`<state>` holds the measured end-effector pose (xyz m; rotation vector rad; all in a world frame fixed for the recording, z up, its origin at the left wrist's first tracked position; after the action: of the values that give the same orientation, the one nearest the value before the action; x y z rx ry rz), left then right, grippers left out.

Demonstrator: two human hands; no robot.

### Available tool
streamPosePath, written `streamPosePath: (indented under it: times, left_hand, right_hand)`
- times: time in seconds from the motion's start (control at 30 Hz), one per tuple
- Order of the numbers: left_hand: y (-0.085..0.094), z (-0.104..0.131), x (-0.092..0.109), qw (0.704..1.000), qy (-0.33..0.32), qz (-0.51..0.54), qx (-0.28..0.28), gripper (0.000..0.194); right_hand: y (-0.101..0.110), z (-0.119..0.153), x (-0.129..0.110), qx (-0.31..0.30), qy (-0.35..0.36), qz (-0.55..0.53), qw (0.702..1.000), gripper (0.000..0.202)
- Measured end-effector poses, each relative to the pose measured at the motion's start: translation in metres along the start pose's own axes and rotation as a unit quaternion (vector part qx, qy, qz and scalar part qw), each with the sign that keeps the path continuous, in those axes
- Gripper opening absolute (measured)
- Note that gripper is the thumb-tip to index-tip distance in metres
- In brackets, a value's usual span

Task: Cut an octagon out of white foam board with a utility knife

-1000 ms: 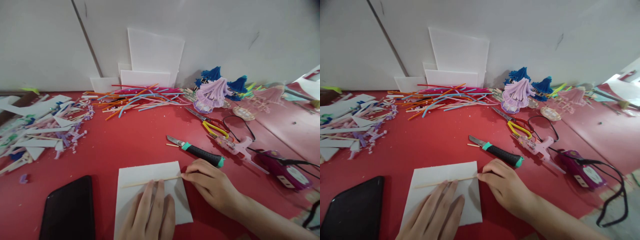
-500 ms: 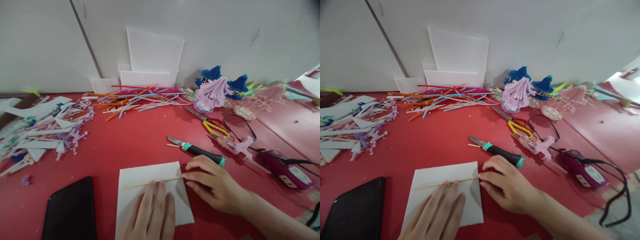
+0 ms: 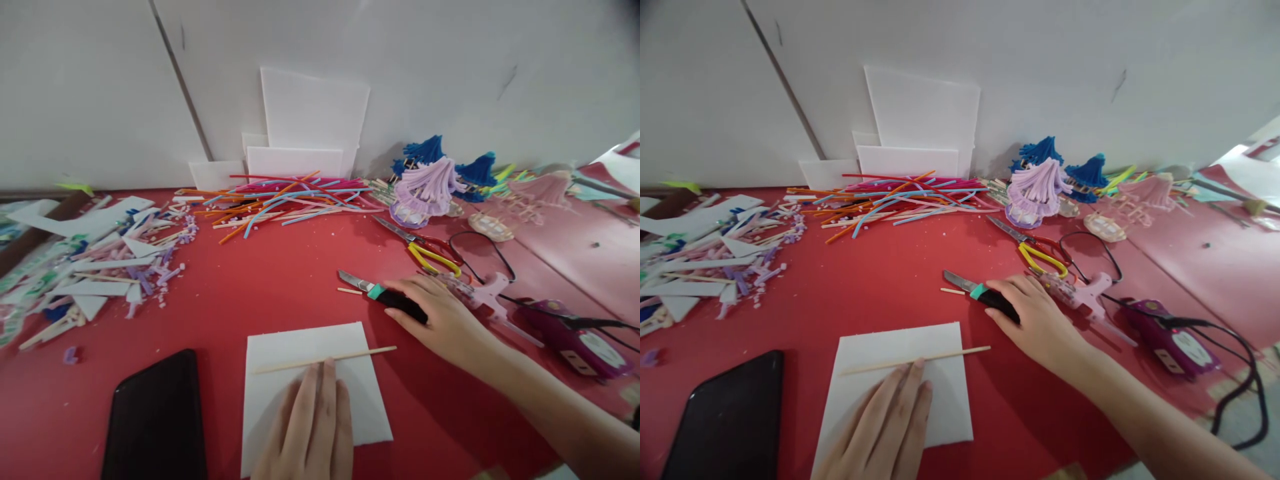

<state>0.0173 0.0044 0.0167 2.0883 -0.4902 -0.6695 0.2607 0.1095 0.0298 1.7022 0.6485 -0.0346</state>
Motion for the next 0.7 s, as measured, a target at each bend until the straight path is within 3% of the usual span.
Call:
streamPosePath:
  times: [0.13, 0.33, 0.43, 0.6, 0.7]
  left_hand:
    - [0.0, 0.0, 0.0, 1.0, 0.003, 0.013, 0.006, 0.035]
    - [0.0, 0.002, 0.002, 1.0, 0.001, 0.007, -0.008, 0.036]
    - [-0.001, 0.003, 0.003, 1.0, 0.003, 0.013, -0.017, 0.037]
    - [0.0, 0.002, 0.002, 1.0, -0.004, 0.02, -0.021, 0.039]
    - [0.0, 0.002, 0.002, 1.0, -0.006, 0.014, -0.017, 0.04]
  right_hand:
    - [0.004, -0.004, 0.0, -0.025, 0.005, -0.015, 1.0, 0.026]
    - [0.032, -0.014, -0.003, -0.093, 0.054, -0.075, 0.991, 0.034]
    - [0.043, -0.019, -0.019, -0.159, 0.059, -0.114, 0.979, 0.038]
    - [0.043, -0.025, -0.055, -0.256, 0.139, -0.118, 0.949, 0.04]
    - [0.036, -0.028, -0.068, -0.234, 0.197, -0.051, 0.951, 0.041]
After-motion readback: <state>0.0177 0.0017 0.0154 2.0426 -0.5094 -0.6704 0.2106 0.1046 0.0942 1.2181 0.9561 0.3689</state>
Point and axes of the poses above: each hand's wrist, its own z-axis away from the middle knuckle, its own y-axis out of the back of the hand, x = y × z, the point moved 2 cm from there along -z, towards the middle knuckle, and after that the axes turned 4 degrees about -z, right-handed, at the moved point
